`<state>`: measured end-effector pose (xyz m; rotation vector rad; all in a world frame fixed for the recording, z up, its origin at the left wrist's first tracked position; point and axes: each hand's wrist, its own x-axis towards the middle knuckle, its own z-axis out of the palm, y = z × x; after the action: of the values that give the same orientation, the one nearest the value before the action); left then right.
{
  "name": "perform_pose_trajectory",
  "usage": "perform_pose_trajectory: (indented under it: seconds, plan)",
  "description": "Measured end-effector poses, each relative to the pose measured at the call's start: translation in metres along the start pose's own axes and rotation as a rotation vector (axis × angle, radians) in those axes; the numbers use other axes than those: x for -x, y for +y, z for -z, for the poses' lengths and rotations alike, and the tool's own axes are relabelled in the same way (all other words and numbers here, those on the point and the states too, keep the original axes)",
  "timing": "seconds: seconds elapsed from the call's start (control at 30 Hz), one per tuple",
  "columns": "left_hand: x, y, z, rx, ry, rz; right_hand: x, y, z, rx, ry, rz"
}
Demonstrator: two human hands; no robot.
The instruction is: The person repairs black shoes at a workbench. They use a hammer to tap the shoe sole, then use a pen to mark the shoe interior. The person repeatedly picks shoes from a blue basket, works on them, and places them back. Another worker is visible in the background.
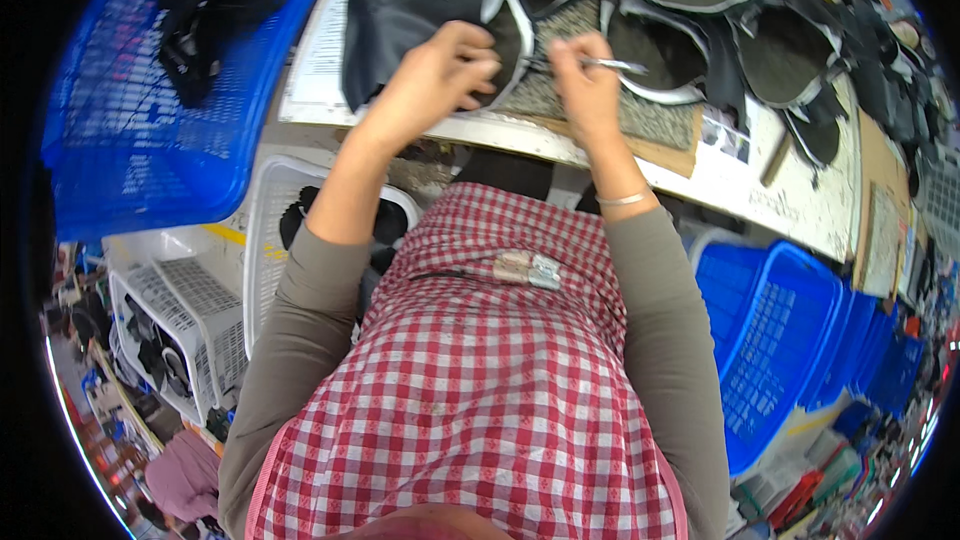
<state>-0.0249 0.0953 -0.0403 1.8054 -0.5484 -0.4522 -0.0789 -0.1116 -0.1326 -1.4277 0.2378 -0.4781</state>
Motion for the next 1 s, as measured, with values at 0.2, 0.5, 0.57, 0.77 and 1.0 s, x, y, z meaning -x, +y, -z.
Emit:
perform_pose_trajectory:
  seconds: [0.2,0.5,0.57,0.77,1.0]
  plan:
    - [-0.005,0.013,0.032,-1.213,0.551,-0.309,0.006,-0.002,0.008,-0.244,-0.115,0.024]
    - [-0.032,-0.068,0.166,-0.547,0.496,-0.146,0.029,-0.036,0.045,0.043,-0.225,0.223]
    - [-0.046,-0.065,0.181,-0.482,0.404,-0.108,0.011,-0.051,0.051,0.089,-0.157,0.497]
    - [-0.051,-0.005,0.125,-0.569,0.041,0.099,-0.029,-0.063,0.106,0.102,0.046,0.470]
    - [0.020,0.154,0.076,-0.449,0.055,-0.790,-0.004,-0.066,0.168,0.001,-0.101,0.359]
